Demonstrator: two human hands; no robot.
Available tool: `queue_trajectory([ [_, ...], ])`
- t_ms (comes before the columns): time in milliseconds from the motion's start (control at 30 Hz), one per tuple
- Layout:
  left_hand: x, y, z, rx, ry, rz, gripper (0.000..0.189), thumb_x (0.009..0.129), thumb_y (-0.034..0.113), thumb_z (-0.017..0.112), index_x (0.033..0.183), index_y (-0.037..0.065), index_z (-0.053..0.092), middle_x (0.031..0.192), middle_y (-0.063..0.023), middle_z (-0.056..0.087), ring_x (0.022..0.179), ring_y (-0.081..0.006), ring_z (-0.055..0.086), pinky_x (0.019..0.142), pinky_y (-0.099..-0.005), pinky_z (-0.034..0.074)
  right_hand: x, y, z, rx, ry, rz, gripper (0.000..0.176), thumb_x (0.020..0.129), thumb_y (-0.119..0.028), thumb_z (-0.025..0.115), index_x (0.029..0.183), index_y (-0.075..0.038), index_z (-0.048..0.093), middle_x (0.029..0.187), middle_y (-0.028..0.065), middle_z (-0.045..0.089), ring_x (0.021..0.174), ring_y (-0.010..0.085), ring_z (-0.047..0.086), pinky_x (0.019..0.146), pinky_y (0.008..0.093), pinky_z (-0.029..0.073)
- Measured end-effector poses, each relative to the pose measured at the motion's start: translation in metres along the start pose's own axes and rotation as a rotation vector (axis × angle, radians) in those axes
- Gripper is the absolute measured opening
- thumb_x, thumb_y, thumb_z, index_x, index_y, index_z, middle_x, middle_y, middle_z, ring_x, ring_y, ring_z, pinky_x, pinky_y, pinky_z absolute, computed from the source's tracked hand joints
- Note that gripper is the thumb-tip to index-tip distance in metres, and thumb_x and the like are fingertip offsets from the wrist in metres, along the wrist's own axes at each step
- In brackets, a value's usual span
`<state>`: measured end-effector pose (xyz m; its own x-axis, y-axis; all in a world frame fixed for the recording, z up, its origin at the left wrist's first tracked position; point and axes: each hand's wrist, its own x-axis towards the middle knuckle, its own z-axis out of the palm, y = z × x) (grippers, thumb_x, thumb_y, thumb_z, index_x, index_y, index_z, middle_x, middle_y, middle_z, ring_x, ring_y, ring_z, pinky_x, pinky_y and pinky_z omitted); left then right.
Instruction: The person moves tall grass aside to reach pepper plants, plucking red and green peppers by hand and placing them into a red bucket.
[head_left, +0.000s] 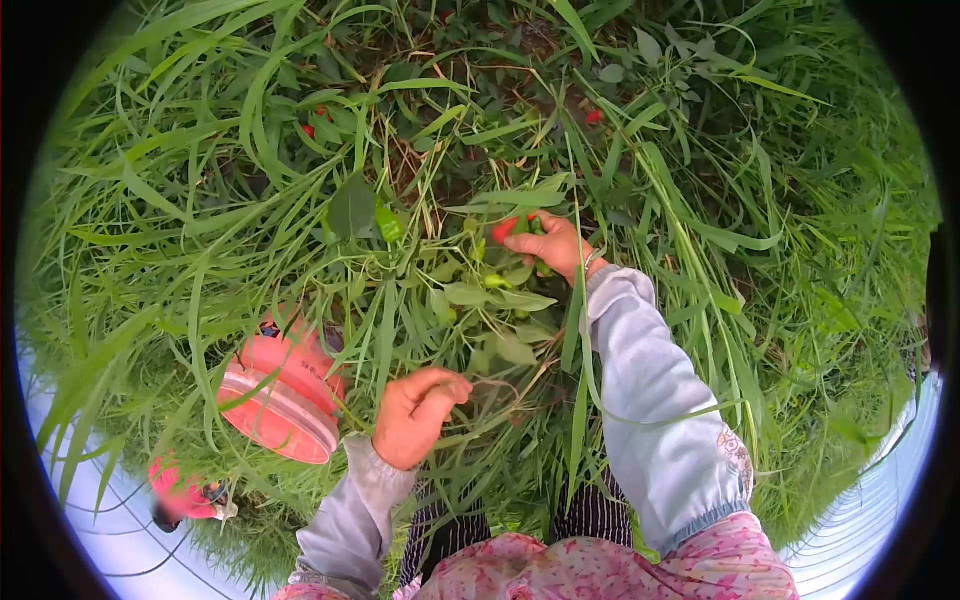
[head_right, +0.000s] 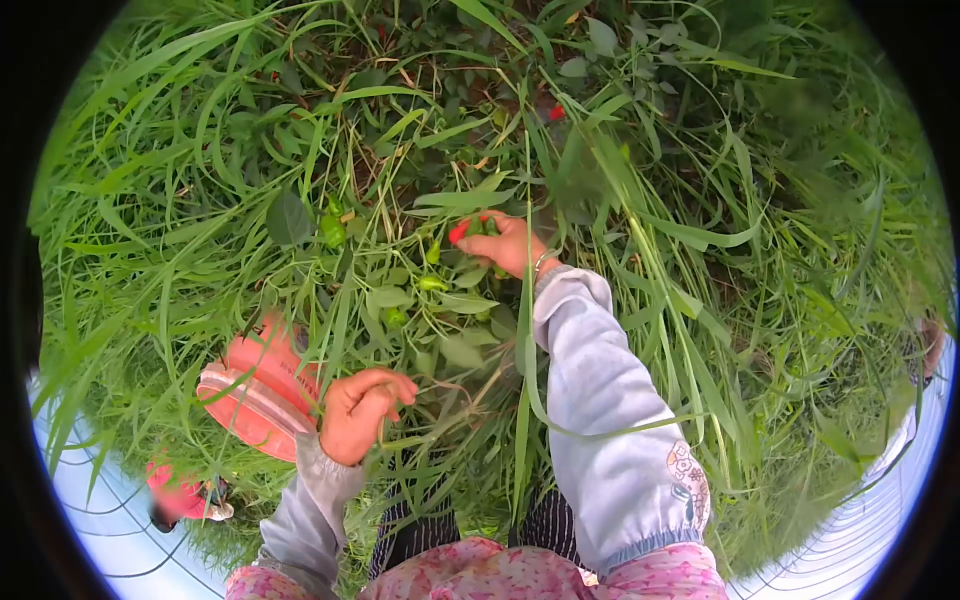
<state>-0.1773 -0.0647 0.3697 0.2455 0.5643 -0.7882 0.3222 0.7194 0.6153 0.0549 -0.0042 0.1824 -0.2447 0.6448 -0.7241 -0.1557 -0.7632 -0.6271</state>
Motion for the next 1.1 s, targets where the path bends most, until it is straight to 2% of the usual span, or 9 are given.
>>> queue_trajectory([
  [133, -0.006, 0.054, -0.005, -0.112, 0.122, 0.228, 0.023, 0.086, 0.000, 0.040, 0.094, 0.000, 0.062, 0.087, -0.0097, 0.064, 0.068, -0.0110, 0.056, 0.058, -0.0235, 0.045, 0.001, 0.007, 0.000, -0.082, 0.008, 0.048, 0.041, 0.074, -0.019, 0.073, 0.111, -0.009, 0.058, 0.086, -0.0015, 0.063, 0.062, 0.0080, 0.052, 0.056, 0.0235, 0.044],
  [300, 0.055, 0.117, -0.039, 0.077, 0.338, 0.584, 0.023, 0.087, 0.000, 0.043, 0.099, 0.002, 0.062, 0.083, -0.0037, 0.062, 0.066, -0.0066, 0.052, 0.055, -0.0192, 0.041, -0.002, 0.019, -0.005, -0.128, 0.022, 0.108, 0.039, 0.076, -0.020, 0.071, 0.113, -0.010, 0.059, 0.083, -0.0016, 0.063, 0.061, 0.0078, 0.051, 0.054, 0.0253, 0.044],
  [433, 0.089, 0.123, -0.069, 0.144, 0.361, 0.552, 0.024, 0.084, -0.002, 0.045, 0.098, 0.003, 0.063, 0.083, -0.0008, 0.062, 0.066, -0.0046, 0.050, 0.058, -0.0180, 0.041, 0.002, 0.026, -0.007, -0.133, 0.009, 0.031, 0.037, 0.078, -0.013, 0.068, 0.113, -0.006, 0.058, 0.085, 0.0016, 0.064, 0.060, 0.0086, 0.051, 0.054, 0.0240, 0.044],
  [533, 0.084, 0.115, -0.069, 0.259, 0.200, 0.595, 0.024, 0.083, -0.003, 0.044, 0.097, 0.001, 0.063, 0.084, -0.0010, 0.062, 0.067, -0.0040, 0.050, 0.056, -0.0183, 0.038, 0.001, 0.026, -0.009, -0.132, -0.041, 0.015, 0.032, 0.080, -0.012, 0.064, 0.110, -0.003, 0.057, 0.089, 0.0025, 0.063, 0.068, 0.0088, 0.056, 0.054, 0.0237, 0.046],
  [667, 0.082, 0.100, -0.060, 0.819, -0.178, 0.662, 0.032, 0.072, -0.003, 0.052, 0.101, 0.006, 0.064, 0.094, -0.0108, 0.061, 0.082, -0.0247, 0.060, 0.071, -0.0345, 0.048, 0.007, 0.033, -0.007, -0.219, 0.000, 0.066, 0.035, 0.079, -0.012, 0.066, 0.112, -0.007, 0.056, 0.093, 0.0027, 0.063, 0.070, 0.0096, 0.056, 0.055, 0.0248, 0.046],
  [767, 0.080, 0.079, -0.045, 1.209, -0.233, 0.577, 0.039, 0.068, -0.001, 0.055, 0.106, 0.008, 0.062, 0.095, -0.0125, 0.056, 0.081, -0.0301, 0.059, 0.071, -0.0395, 0.049, 0.011, 0.049, -0.016, 0.000, -0.091, -0.113, 0.035, 0.077, -0.010, 0.068, 0.108, -0.004, 0.055, 0.089, 0.0030, 0.061, 0.064, 0.0105, 0.053, 0.054, 0.0258, 0.044],
  [933, 0.073, 0.062, -0.018, 1.267, -0.316, 0.585, 0.042, 0.069, 0.004, 0.058, 0.110, 0.010, 0.060, 0.096, -0.0120, 0.055, 0.082, -0.0317, 0.058, 0.072, -0.0416, 0.049, 0.016, 0.058, -0.016, 0.220, -0.079, -0.104, 0.036, 0.076, -0.010, 0.070, 0.108, -0.004, 0.055, 0.089, 0.0021, 0.061, 0.065, 0.0105, 0.054, 0.053, 0.0248, 0.044],
  [1067, 0.073, 0.052, -0.014, 1.274, -0.349, 0.507, 0.049, 0.070, 0.008, 0.059, 0.118, 0.009, 0.053, 0.091, -0.0117, 0.057, 0.084, -0.0322, 0.058, 0.072, -0.0422, 0.048, -0.011, 0.011, -0.006, -0.133, 0.000, 0.038, 0.032, 0.076, -0.019, 0.071, 0.102, -0.004, 0.059, 0.090, 0.0058, 0.064, 0.081, 0.0163, 0.059, 0.071, 0.0275, 0.048],
  [1100, 0.073, 0.054, -0.018, 1.237, -0.355, 0.482, 0.051, 0.070, 0.008, 0.060, 0.120, 0.009, 0.051, 0.090, -0.0116, 0.058, 0.084, -0.0321, 0.058, 0.072, -0.0421, 0.048, -0.012, 0.021, -0.007, -0.095, 0.027, -0.072, 0.035, 0.075, -0.023, 0.070, 0.103, -0.004, 0.060, 0.094, 0.0079, 0.064, 0.090, 0.0194, 0.059, 0.081, 0.0314, 0.046],
])
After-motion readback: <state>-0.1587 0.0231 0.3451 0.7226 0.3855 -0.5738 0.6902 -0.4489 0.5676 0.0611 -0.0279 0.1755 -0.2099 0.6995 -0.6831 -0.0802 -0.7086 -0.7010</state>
